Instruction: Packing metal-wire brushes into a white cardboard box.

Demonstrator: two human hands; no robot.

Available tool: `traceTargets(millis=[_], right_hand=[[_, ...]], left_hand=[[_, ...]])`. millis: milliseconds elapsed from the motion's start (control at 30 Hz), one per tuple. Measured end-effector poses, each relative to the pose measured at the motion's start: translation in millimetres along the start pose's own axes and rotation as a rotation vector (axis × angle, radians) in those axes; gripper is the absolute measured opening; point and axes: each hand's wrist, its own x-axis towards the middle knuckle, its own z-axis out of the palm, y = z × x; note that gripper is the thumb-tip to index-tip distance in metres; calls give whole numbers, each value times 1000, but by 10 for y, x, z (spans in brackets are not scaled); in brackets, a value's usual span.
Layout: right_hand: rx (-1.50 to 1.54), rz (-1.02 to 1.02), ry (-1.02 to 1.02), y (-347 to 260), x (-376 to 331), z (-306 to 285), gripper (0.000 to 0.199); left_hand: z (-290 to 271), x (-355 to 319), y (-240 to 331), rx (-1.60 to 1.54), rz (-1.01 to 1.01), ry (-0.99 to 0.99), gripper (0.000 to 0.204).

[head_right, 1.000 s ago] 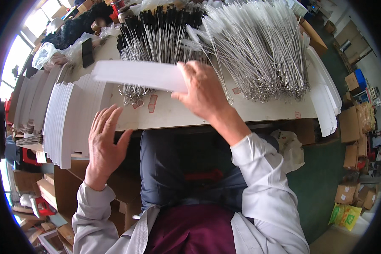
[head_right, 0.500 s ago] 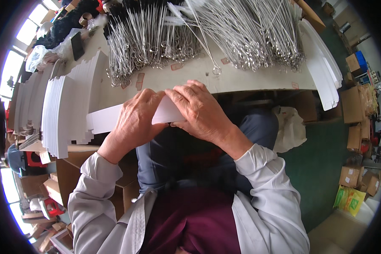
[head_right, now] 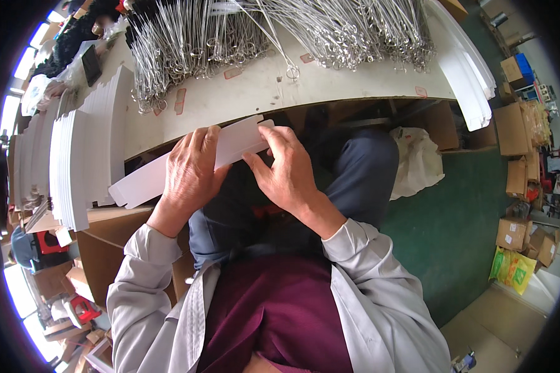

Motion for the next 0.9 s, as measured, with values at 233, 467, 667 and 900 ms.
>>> traceTargets(millis=[233, 467, 667, 900], right_hand=[[440, 381, -212, 54, 46, -108, 38], [646, 546, -381, -46, 109, -272, 35], [955, 802, -532, 108, 126, -376, 30], [-12, 36, -321, -151, 115, -472, 59]], left_hand=[[124, -217, 30, -45, -57, -75, 72], [175, -293, 42, -91, -27, 7, 72], [248, -327, 79, -127, 6, 18, 65], [111, -306, 58, -212, -65, -40, 60]])
